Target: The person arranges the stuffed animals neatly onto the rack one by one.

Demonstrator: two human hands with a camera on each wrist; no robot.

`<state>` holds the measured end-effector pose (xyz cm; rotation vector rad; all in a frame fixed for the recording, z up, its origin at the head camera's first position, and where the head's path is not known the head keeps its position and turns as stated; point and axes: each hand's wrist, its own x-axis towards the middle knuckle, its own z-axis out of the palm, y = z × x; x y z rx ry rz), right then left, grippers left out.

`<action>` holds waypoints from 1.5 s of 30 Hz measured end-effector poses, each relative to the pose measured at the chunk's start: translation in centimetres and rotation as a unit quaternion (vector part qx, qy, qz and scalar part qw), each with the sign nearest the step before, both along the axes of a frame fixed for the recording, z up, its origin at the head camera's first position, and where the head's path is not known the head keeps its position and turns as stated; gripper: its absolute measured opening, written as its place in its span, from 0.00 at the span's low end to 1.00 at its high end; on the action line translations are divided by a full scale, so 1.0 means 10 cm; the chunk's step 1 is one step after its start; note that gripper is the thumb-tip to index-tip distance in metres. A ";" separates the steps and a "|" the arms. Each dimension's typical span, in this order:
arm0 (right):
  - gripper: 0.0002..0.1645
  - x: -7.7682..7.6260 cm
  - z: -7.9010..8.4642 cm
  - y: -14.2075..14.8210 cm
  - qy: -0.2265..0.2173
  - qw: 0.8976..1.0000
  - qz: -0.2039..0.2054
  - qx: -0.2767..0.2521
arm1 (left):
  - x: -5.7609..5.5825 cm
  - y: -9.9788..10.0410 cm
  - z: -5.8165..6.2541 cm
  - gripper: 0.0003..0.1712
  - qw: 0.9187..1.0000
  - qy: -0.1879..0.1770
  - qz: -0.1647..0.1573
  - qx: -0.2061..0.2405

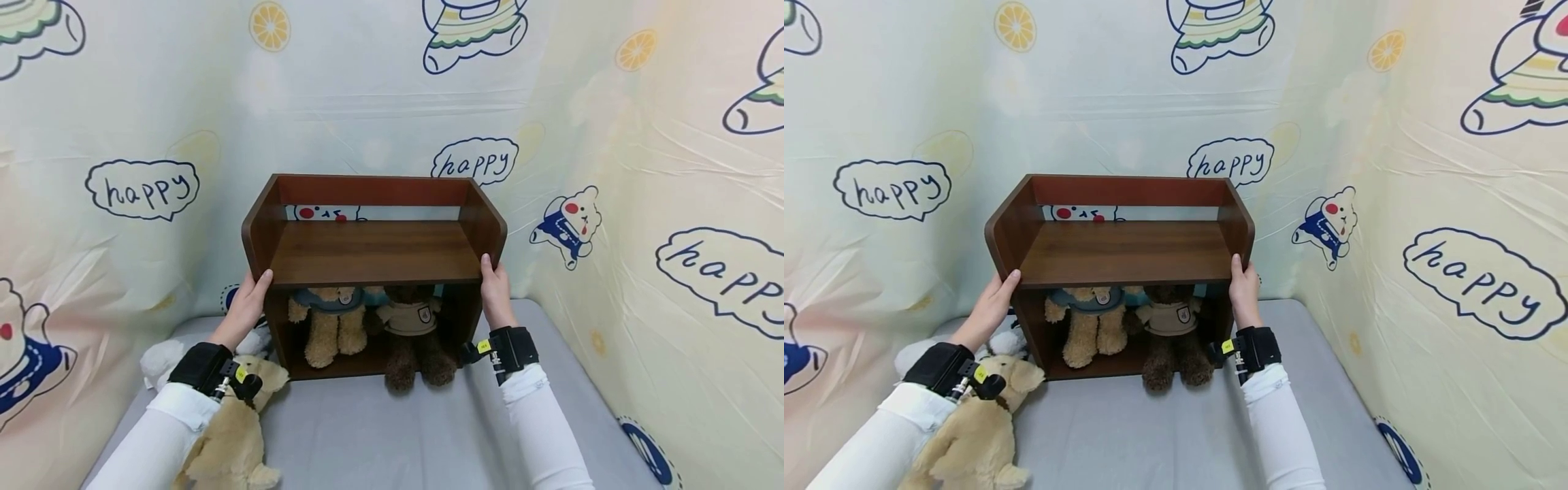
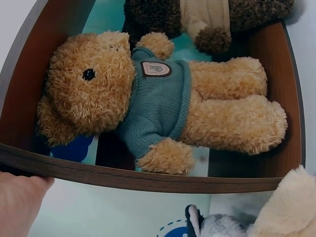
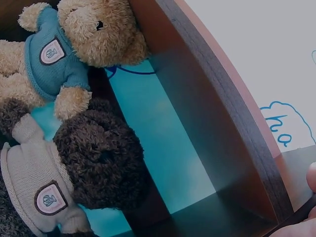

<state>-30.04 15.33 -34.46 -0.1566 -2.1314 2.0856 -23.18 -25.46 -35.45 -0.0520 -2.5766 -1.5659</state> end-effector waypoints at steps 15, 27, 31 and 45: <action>0.38 0.01 0.01 0.01 -0.001 1.000 0.001 0.009 | 0.04 -0.06 0.21 0.44 0.990 -0.106 -0.052 -0.073; 0.38 0.01 0.00 0.02 -0.008 1.000 0.010 0.020 | 0.00 -0.19 0.33 0.46 0.962 -0.207 -0.126 -0.127; 0.37 0.01 0.00 0.02 -0.009 1.000 0.010 0.017 | 0.01 -0.25 0.36 0.44 0.950 -0.221 -0.146 -0.163; 0.37 0.03 0.00 0.02 -0.001 1.000 0.012 0.022 | 0.15 -0.38 0.33 0.40 0.921 -0.276 -0.194 -0.194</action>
